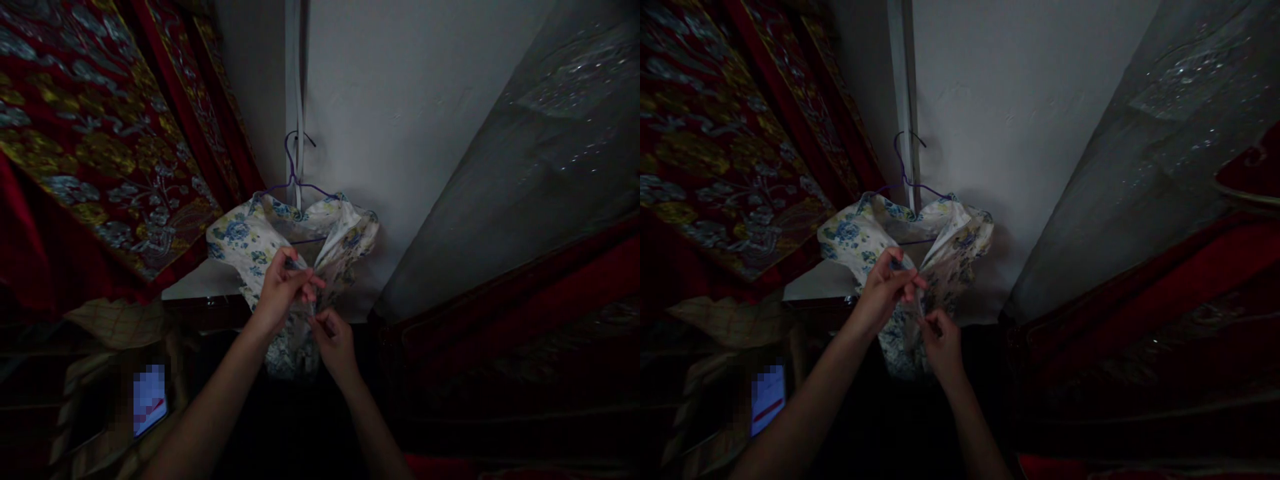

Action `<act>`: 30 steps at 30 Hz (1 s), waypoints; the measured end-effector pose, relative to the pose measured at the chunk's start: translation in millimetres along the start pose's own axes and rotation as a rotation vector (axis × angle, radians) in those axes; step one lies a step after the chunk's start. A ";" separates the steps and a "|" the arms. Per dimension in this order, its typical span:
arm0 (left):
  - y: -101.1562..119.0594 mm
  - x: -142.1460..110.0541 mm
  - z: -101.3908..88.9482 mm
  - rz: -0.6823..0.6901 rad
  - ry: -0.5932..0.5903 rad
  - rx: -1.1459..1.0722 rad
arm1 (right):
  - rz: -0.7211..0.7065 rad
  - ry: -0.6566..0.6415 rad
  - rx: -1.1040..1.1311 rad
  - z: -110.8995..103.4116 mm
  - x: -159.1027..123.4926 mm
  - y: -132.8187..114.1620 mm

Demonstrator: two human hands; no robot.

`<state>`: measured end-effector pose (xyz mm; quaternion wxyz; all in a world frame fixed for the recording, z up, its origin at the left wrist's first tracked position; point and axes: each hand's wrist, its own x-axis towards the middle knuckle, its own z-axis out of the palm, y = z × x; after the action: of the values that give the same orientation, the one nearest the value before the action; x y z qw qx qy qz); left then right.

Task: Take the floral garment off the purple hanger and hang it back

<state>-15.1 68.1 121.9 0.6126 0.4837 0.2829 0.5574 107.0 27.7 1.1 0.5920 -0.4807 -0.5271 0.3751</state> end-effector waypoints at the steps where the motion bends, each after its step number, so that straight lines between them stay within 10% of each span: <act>1: 18.1 16.2 -1.0 0.027 -0.009 0.007 | 0.003 -0.020 -0.019 -1.0 -0.1 3.9; 8: 100.6 90.3 11.2 0.178 0.048 0.089 | 0.086 -0.210 0.033 -15.6 5.9 22.5; 12: 84.1 73.0 11.9 0.251 -0.064 0.254 | 0.047 -0.245 0.034 -25.0 31.1 2.7; 20: 70.2 52.2 -1.0 0.355 -0.182 0.411 | -0.401 -0.198 0.033 -11.1 125.3 -123.9; 30: 58.2 60.2 -34.2 0.318 -0.155 0.467 | -0.713 -0.149 -0.304 20.1 146.7 -151.6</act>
<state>-56.1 130.0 173.7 0.4094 0.6910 0.2764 0.5278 101.6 131.7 185.6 0.5674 -0.3212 -0.7519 0.0974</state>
